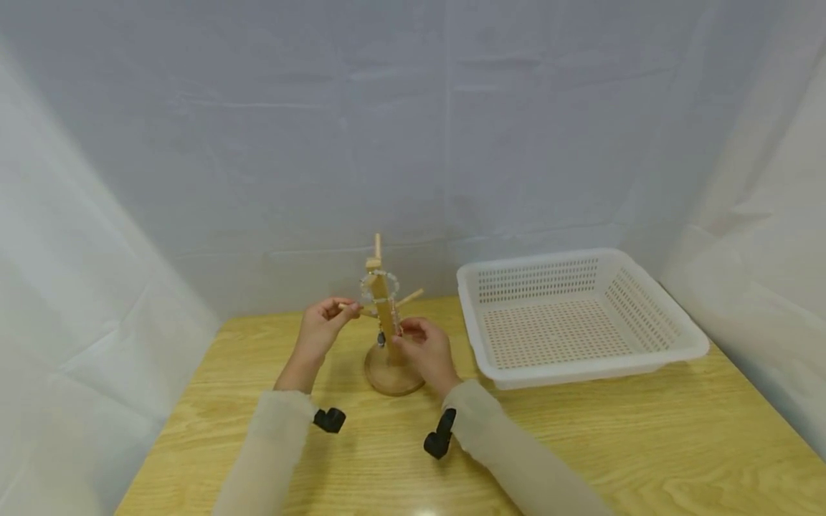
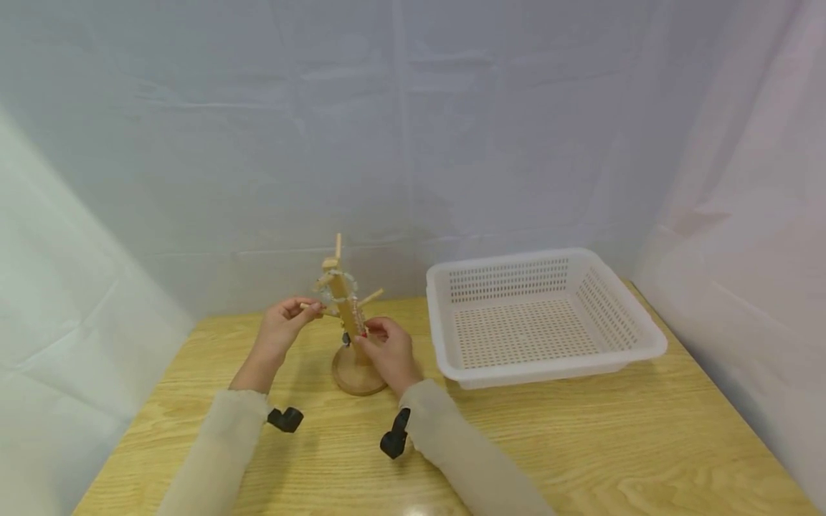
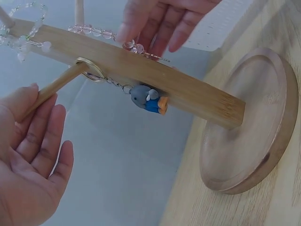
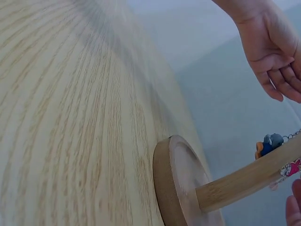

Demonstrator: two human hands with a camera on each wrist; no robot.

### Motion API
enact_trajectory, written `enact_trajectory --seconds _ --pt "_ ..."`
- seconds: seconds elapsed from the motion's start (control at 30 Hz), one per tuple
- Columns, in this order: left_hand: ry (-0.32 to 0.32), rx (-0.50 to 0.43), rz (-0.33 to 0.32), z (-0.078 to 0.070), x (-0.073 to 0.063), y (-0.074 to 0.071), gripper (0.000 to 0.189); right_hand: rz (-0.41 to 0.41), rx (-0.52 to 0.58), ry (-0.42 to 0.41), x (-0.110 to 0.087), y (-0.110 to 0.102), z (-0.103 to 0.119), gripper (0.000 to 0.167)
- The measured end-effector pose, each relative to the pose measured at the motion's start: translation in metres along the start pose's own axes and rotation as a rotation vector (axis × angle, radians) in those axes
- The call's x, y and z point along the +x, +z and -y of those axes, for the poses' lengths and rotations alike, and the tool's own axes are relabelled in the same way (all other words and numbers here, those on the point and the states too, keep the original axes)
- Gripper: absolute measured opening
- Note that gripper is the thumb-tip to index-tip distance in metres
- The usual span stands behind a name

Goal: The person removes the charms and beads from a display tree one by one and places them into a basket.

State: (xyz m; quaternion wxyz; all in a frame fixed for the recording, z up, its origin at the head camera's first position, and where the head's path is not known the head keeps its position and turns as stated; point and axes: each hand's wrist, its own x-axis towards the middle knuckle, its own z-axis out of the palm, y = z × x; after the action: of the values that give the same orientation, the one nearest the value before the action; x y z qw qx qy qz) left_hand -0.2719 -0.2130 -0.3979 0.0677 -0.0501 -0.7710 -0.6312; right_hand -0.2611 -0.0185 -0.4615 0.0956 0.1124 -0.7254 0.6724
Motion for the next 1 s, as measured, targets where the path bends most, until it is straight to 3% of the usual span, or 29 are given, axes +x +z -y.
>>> enact_trajectory --seconds 0.23,0.57,0.8,1.0 --pt "-0.016 -0.005 -0.016 -0.003 -0.002 0.002 0.024 -0.078 -0.013 -0.088 0.000 0.005 0.005 0.022" --pt "-0.036 0.006 -0.011 -0.004 -0.001 0.004 0.025 -0.122 0.040 -0.090 -0.001 0.001 0.009 0.015" --pt "-0.044 0.001 -0.033 -0.003 -0.001 0.002 0.020 -0.154 -0.004 -0.144 -0.015 -0.006 0.045 0.012" --pt "-0.063 0.003 -0.035 -0.005 -0.002 0.002 0.022 -0.170 -0.043 -0.166 -0.019 -0.007 0.055 0.012"
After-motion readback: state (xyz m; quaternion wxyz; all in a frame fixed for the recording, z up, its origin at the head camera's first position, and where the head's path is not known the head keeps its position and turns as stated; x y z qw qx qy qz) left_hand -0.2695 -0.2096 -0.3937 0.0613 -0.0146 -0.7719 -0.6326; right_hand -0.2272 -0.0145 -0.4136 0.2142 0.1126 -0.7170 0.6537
